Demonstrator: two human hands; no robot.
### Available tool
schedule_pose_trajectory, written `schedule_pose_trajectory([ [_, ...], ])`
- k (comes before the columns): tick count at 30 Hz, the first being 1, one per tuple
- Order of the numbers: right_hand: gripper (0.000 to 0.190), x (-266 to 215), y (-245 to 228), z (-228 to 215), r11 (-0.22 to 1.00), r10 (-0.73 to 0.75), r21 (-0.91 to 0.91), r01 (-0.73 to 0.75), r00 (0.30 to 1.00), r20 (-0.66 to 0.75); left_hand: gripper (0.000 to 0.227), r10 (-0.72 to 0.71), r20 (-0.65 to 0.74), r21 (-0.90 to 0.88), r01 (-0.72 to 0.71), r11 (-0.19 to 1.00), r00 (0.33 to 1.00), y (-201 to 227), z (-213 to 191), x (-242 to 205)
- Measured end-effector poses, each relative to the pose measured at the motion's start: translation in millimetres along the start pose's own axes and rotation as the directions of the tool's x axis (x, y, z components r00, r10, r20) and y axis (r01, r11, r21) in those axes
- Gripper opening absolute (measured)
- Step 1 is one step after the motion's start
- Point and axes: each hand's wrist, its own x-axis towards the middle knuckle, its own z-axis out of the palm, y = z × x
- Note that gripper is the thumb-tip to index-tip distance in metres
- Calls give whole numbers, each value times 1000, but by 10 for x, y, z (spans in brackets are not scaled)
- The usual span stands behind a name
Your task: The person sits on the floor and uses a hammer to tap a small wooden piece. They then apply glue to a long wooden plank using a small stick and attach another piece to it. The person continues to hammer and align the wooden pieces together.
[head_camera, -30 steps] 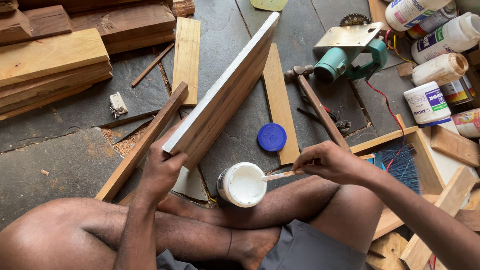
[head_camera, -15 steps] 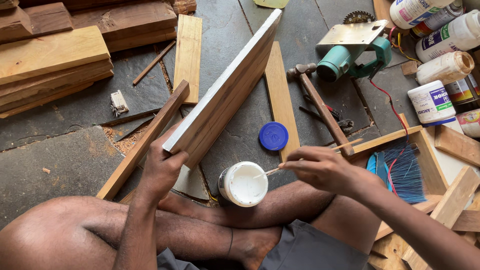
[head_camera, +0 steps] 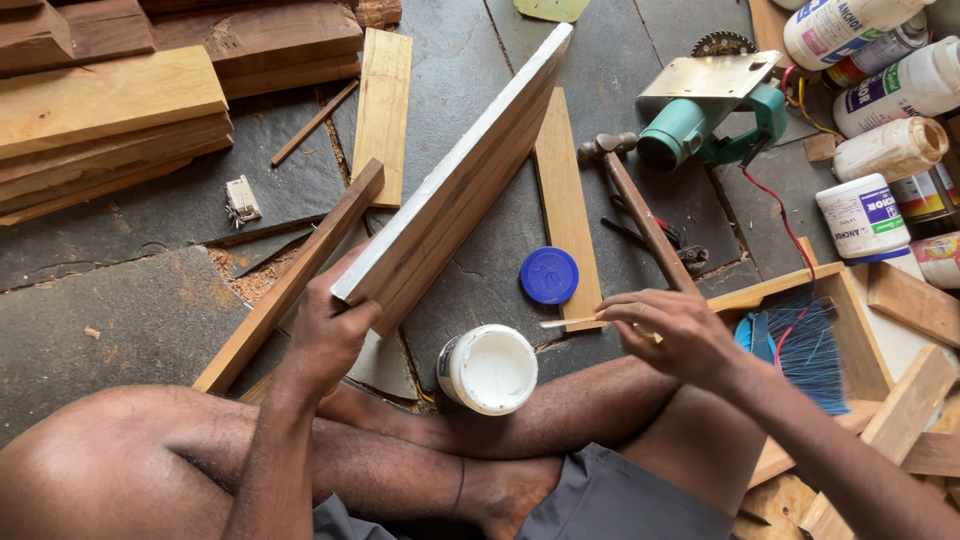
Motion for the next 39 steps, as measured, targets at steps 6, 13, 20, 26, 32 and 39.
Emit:
schedule_pose_trajectory([
  [6, 25, 186, -286, 314, 975, -66, 207, 80, 995, -74, 74, -18, 1, 22, 18, 1000, 1000, 35, -4, -32],
  [13, 43, 279, -275, 358, 972, -228, 61, 226, 973, 21, 74, -17, -8, 41, 17, 999, 1000, 15, 2, -8],
  [20, 50, -45, 69, 74, 977, -193, -84, 197, 980, 57, 57, -125, 5, 149, 123, 981, 992, -235, 94, 68],
  [26, 36, 11, 123, -123, 935, 354, 102, -339, 897, -265, 48, 624, -167, 127, -611, 781, 763, -380, 406, 48],
  [32, 45, 353, 281, -853, 940, 165, -230, -252, 926, -340, 48, 430, -95, 208, -405, 891, 898, -319, 563, -105],
  [39, 21, 1112, 832, -1455, 785, 120, -576, -229, 968, -222, 59, 706, -3, 343, -662, 666, 708, -208, 440, -119],
])
